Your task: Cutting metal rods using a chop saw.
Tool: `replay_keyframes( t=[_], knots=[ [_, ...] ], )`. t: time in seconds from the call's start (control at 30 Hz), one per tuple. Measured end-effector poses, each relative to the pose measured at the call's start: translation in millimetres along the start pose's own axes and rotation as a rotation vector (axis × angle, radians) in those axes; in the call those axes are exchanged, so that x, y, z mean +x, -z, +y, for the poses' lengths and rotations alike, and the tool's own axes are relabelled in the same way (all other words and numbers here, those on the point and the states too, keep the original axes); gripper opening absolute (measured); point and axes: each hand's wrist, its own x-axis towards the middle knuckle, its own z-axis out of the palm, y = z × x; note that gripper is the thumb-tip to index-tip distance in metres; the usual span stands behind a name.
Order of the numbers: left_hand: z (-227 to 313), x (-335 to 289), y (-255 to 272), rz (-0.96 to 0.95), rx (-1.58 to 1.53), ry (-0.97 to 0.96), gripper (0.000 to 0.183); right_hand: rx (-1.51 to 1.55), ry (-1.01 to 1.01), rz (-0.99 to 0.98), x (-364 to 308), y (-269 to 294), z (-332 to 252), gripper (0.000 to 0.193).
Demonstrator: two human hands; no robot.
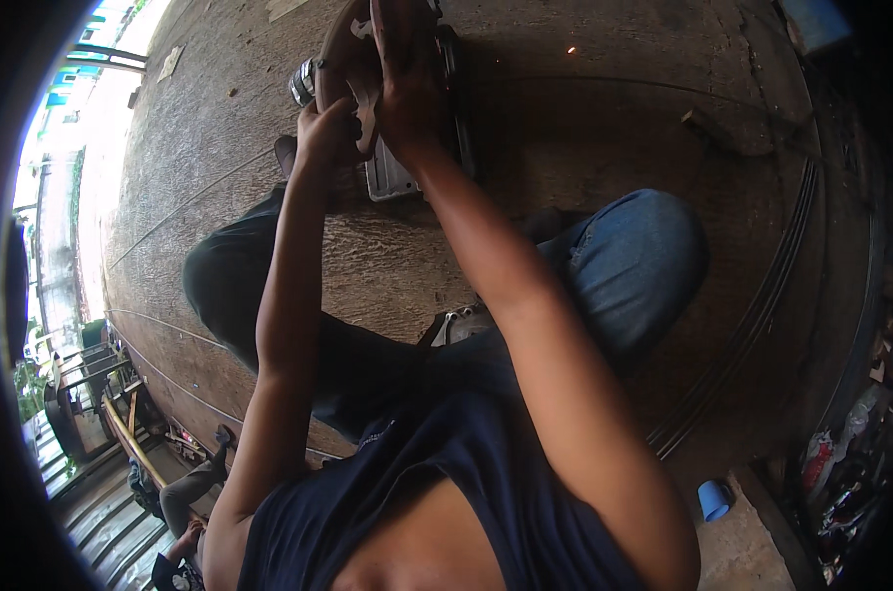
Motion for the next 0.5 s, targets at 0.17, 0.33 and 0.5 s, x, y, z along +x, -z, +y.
replay_keyframes(
  t=[0.17, 0.33, 0.5],
  knots=[
    [41.3, 30.8, 1.8, -0.014, 0.049, 0.06, 0.023, -0.129, 0.058, 0.108, 41.3, 17.4, -29.4, 0.056],
    [81.1, 173.8, 154.0, -0.681, -0.014, 0.295, 0.032, 0.073, -0.104, -0.398, 112.6, -2.7, -108.3, 0.055],
    [101.7, 164.2, -10.9, -0.722, -0.034, 0.127, 0.019, -0.063, 0.003, -0.588, 260.3, 38.5, 70.8, 0.054]
  ],
)
